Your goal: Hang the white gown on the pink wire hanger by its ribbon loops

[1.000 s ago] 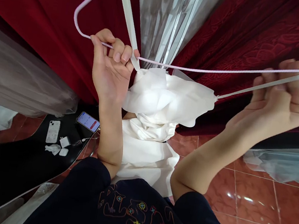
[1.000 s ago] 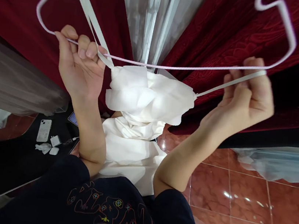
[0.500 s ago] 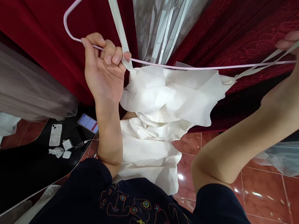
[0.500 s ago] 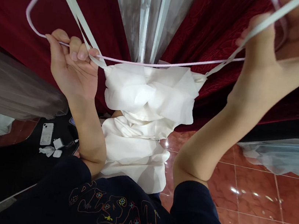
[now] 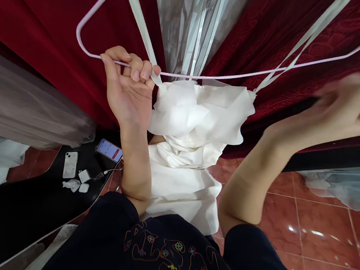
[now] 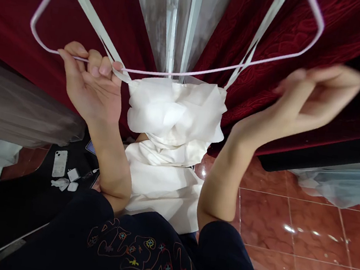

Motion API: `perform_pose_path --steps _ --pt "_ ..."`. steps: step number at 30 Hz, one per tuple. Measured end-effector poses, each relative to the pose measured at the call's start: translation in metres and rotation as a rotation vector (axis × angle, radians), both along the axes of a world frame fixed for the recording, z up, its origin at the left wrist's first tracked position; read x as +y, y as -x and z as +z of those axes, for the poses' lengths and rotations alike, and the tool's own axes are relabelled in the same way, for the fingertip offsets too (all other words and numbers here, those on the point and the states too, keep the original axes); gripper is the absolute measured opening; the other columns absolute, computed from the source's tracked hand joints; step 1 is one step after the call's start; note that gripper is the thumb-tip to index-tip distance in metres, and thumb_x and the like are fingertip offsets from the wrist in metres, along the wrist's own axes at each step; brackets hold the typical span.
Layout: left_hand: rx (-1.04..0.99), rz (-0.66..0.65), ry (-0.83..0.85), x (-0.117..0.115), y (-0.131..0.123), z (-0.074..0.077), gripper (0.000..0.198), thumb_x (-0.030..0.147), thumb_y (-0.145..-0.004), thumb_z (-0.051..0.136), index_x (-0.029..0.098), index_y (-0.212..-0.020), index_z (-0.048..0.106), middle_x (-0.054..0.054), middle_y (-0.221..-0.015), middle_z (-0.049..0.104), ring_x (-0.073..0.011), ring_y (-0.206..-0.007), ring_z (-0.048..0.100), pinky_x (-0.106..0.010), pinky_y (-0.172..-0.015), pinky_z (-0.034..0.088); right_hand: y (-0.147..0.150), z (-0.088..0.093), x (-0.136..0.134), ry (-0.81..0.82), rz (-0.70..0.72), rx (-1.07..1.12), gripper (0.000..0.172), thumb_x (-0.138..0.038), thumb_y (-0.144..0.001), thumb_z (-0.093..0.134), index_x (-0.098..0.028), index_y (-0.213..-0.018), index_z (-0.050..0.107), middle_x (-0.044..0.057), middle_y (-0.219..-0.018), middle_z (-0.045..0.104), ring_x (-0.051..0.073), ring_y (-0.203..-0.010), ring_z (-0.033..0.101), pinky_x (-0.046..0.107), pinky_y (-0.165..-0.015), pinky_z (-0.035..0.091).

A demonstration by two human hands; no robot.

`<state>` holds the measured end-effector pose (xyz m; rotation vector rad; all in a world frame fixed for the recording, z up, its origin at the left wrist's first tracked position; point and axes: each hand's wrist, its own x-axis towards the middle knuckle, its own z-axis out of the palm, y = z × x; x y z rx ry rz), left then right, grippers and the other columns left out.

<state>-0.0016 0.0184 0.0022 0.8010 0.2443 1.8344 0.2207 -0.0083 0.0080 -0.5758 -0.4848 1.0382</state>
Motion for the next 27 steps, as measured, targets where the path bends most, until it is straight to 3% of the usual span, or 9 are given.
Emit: perform_pose_path --steps 1,2,4,7,10,14,17,21,27 --pt "-0.004 -0.005 0.0 0.0 -0.001 -0.001 0.039 0.033 -0.106 0.024 0.016 -0.083 0.051 0.003 -0.063 0.033 -0.0086 -0.06 0.046 -0.032 -0.074 0.048 0.007 -0.013 -0.005 -0.157 -0.338 -0.05 0.028 -0.014 -0.085 0.036 -0.023 -0.067 0.056 -0.009 -0.059 0.049 -0.005 -0.048 0.046 0.005 -0.045 0.036" --pt "-0.008 -0.005 -0.001 -0.001 -0.002 -0.001 0.039 0.034 -0.105 0.025 0.016 -0.082 0.051 0.003 -0.063 0.033 -0.0086 -0.06 0.046 -0.032 -0.074 0.048 0.014 -0.025 -0.009 -0.136 -0.397 -0.169 0.021 -0.008 -0.079 0.043 -0.02 -0.068 0.056 -0.006 -0.055 0.045 -0.001 -0.047 0.044 0.009 -0.046 0.039" --pt "-0.017 0.009 0.002 -0.002 -0.003 -0.001 0.038 0.034 -0.105 0.027 0.016 -0.082 0.052 0.003 -0.064 0.032 -0.0087 -0.061 0.045 -0.031 -0.073 0.049 0.026 -0.04 -0.013 -0.005 -0.138 -0.272 0.009 -0.019 -0.078 0.051 -0.019 -0.076 0.059 -0.003 -0.06 0.053 0.005 -0.054 0.052 0.017 -0.051 0.046" --pt "-0.012 0.022 0.023 -0.002 -0.006 -0.001 0.037 0.034 -0.105 0.027 0.018 -0.083 0.052 0.003 -0.064 0.032 -0.0092 -0.06 0.045 -0.031 -0.073 0.049 0.042 -0.035 -0.01 0.004 0.086 -0.263 0.037 -0.049 -0.085 0.048 -0.019 -0.103 0.06 0.005 -0.096 0.066 0.012 -0.085 0.064 0.029 -0.081 0.055" --pt "-0.023 0.0 0.029 -0.004 -0.007 -0.001 0.039 0.033 -0.105 0.024 0.018 -0.083 0.052 0.003 -0.064 0.033 -0.0082 -0.059 0.046 -0.03 -0.073 0.051 0.05 -0.019 -0.003 -0.078 0.042 -0.101 0.034 -0.052 -0.087 0.047 -0.023 -0.102 0.056 0.001 -0.102 0.063 0.011 -0.101 0.061 0.031 -0.099 0.051" --pt "-0.026 -0.069 0.039 -0.01 -0.004 -0.003 0.041 0.034 -0.106 0.02 0.018 -0.088 0.052 0.004 -0.065 0.045 -0.0075 -0.065 0.057 -0.029 -0.08 0.054 0.056 -0.016 -0.002 -0.128 0.008 0.019 0.021 -0.043 -0.091 0.043 -0.023 -0.084 0.045 -0.003 -0.072 0.047 0.006 -0.077 0.055 0.027 -0.091 0.054" --pt "-0.003 -0.12 0.077 -0.021 0.0 -0.003 0.042 0.04 -0.105 0.017 0.019 -0.106 0.054 0.0 -0.091 0.063 -0.0115 -0.094 0.065 -0.032 -0.095 0.052 0.058 -0.019 -0.006 -0.127 0.006 -0.003 0.023 -0.043 -0.093 0.038 -0.023 -0.082 0.04 -0.002 -0.068 0.041 0.008 -0.069 0.048 0.028 -0.087 0.055" --pt "0.157 -0.099 0.121 -0.03 0.007 -0.007 0.042 0.039 -0.105 0.023 0.017 -0.123 0.053 -0.006 -0.128 0.056 -0.0168 -0.121 0.054 -0.031 -0.106 0.042 0.056 -0.018 -0.006 -0.113 0.028 -0.019 0.021 -0.042 -0.091 0.042 -0.025 -0.079 0.042 -0.001 -0.068 0.044 0.011 -0.069 0.044 0.035 -0.096 0.052" --pt "0.817 0.143 0.226 -0.04 0.011 -0.01 0.023 0.029 -0.096 0.049 0.023 -0.093 0.072 -0.007 -0.095 0.068 -0.0189 -0.08 0.056 -0.031 -0.072 0.044 0.052 -0.023 0.0 -0.198 0.074 0.048 0.021 -0.042 -0.088 0.05 -0.025 -0.077 0.044 -0.002 -0.068 0.044 0.01 -0.066 0.039 0.036 -0.094 0.05"
